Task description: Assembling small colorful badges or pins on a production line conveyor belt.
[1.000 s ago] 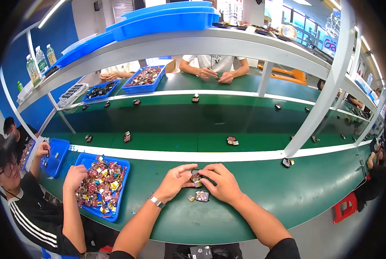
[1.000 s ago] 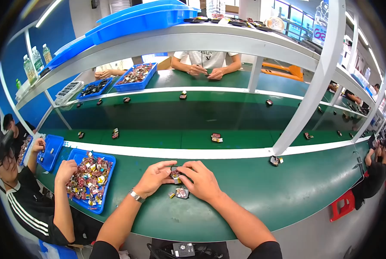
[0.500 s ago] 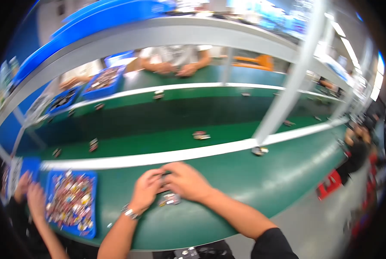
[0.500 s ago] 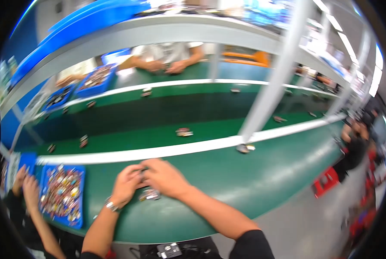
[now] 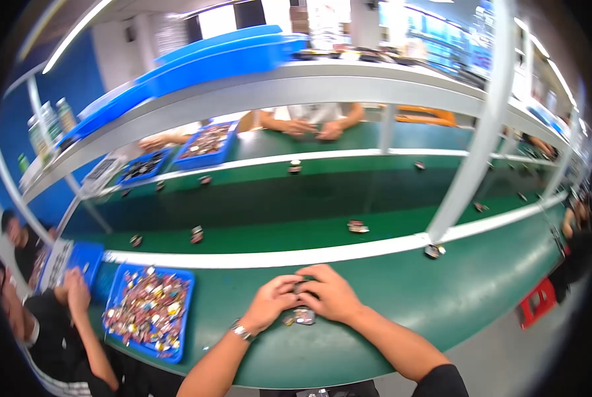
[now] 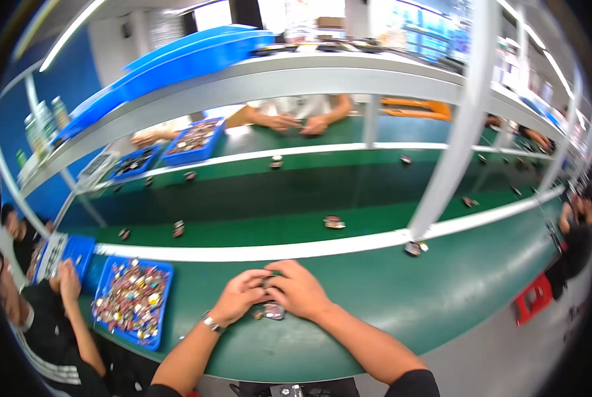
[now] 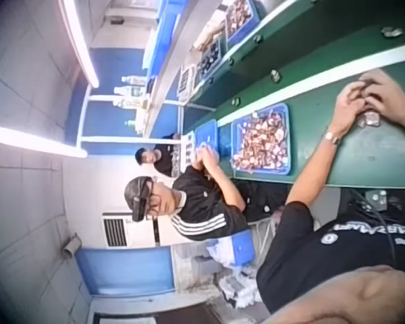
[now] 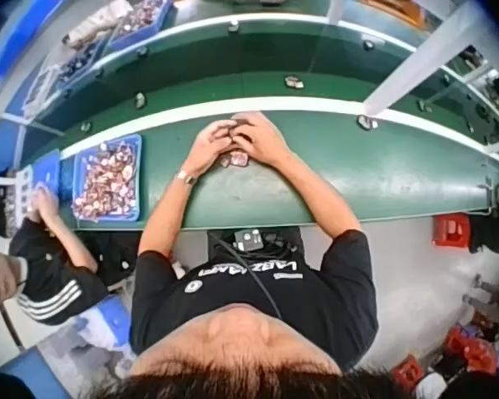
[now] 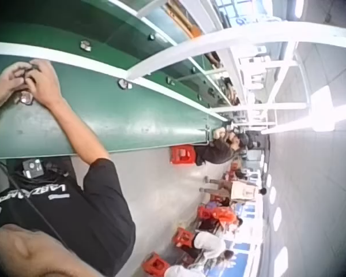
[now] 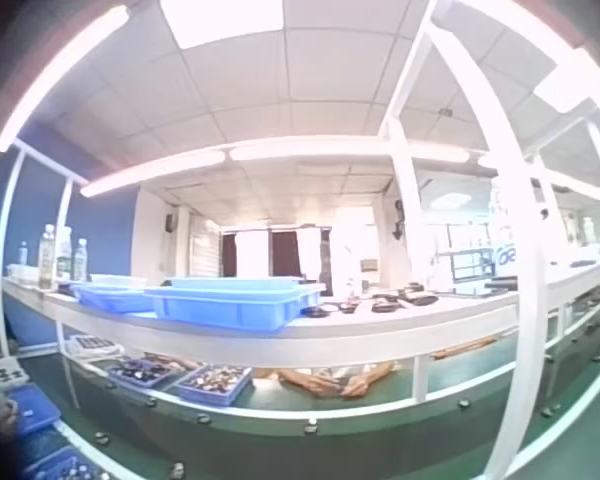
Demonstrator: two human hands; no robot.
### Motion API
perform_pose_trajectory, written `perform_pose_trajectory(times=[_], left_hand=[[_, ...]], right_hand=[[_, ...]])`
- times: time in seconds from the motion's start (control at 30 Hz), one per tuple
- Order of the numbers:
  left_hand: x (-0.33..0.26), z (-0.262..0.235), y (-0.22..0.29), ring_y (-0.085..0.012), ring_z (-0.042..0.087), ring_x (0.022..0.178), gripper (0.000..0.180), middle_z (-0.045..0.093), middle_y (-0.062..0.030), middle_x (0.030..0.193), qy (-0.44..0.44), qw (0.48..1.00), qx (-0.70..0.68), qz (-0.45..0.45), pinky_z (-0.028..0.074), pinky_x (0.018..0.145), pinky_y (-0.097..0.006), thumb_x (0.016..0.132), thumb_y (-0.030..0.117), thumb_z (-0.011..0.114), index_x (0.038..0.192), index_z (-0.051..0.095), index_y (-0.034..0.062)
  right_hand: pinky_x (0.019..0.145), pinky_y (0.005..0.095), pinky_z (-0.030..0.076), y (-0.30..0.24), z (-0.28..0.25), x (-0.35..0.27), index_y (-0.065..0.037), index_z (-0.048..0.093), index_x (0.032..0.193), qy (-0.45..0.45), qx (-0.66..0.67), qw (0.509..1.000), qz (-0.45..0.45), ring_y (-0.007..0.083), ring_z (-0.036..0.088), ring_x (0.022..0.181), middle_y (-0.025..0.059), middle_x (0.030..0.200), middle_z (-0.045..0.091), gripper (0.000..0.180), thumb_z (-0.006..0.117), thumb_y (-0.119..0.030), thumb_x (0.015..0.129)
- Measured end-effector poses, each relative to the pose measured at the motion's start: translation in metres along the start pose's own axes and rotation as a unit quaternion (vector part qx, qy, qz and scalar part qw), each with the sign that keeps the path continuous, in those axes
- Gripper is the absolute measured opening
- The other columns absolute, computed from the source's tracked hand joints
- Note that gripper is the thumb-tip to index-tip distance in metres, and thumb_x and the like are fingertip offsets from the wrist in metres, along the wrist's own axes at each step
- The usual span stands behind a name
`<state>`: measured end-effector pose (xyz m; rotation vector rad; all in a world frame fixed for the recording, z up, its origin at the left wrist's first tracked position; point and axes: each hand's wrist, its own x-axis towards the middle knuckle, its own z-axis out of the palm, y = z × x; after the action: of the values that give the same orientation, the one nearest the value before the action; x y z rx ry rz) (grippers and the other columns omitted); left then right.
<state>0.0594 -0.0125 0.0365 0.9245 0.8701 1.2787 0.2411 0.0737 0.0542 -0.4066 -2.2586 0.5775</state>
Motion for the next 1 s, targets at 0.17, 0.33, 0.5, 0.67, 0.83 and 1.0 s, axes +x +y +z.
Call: perform_pose_trajectory(times=[0.17,0.33,0.5,0.67,0.83,1.0], left_hand=[[-0.013,-0.015,0.009,-0.0181,0.059,0.113,0.041,0.058,-0.0133,0.124,-0.003,0.998,0.067,0.02,0.051,0.096,-0.033,0.093,-0.003,0.055,0.133,0.046,-0.0013],[-0.014,-0.013,0.014,-0.0178,0.058,0.115,0.037,0.057,-0.0125,0.125,0.015,0.998,0.063,-0.017,0.052,0.096,-0.032,0.096,-0.003,0.047,0.133,0.046,-0.0003],[-0.012,-0.014,0.006,-0.0169,0.058,0.114,0.034,0.057,-0.0106,0.125,0.017,0.998,0.057,0.001,0.053,0.096,-0.031,0.097,-0.002,0.046,0.131,0.047,0.0009],[-0.01,-0.012,0.005,-0.016,0.058,0.113,0.033,0.056,-0.0091,0.125,0.023,0.997,0.072,0.004,0.053,0.095,-0.031,0.097,-0.002,0.046,0.13,0.047,0.0012],[-0.012,-0.01,0.008,-0.015,0.057,0.114,0.036,0.056,-0.0089,0.125,0.021,0.998,0.059,0.022,0.053,0.095,-0.03,0.095,-0.004,0.047,0.13,0.048,0.0025],[-0.01,-0.011,0.008,-0.0146,0.058,0.113,0.035,0.057,-0.0091,0.125,0.02,0.997,0.069,0.016,0.053,0.093,-0.029,0.095,-0.003,0.049,0.13,0.048,0.0028]], right_hand=[[0.089,0.0376,0.05,-0.01,0.021,0.008,-0.008,0.069,0.087,-0.002,0.031,0.999,0.042,0.0276,0.058,0.107,0.0071,0.114,0.063,0.011,0.073,-0.011,0.077],[0.089,0.0377,0.05,-0.012,0.018,0.01,-0.008,0.07,0.088,-0.014,0.051,0.997,0.054,0.0269,0.057,0.11,0.0077,0.118,0.063,0.011,0.074,-0.011,0.078],[0.092,0.0384,0.049,-0.013,0.01,0.009,-0.009,0.07,0.091,-0.056,0.099,0.991,0.075,0.027,0.055,0.114,0.0071,0.121,0.061,0.014,0.074,-0.011,0.078],[0.09,0.0361,0.05,-0.01,0.013,0.005,-0.01,0.071,0.091,-0.045,0.056,0.995,0.068,0.0259,0.055,0.113,0.0055,0.12,0.061,0.012,0.072,-0.012,0.079],[0.089,0.0355,0.051,-0.009,0.016,0.005,-0.009,0.071,0.09,-0.009,0.038,0.999,0.035,0.0254,0.057,0.11,0.0057,0.116,0.063,0.012,0.072,-0.01,0.078],[0.088,0.0361,0.051,-0.013,0.019,0.004,-0.008,0.072,0.089,0.028,0.051,0.996,0.062,0.0258,0.057,0.111,0.0073,0.116,0.063,0.013,0.075,-0.009,0.077]])
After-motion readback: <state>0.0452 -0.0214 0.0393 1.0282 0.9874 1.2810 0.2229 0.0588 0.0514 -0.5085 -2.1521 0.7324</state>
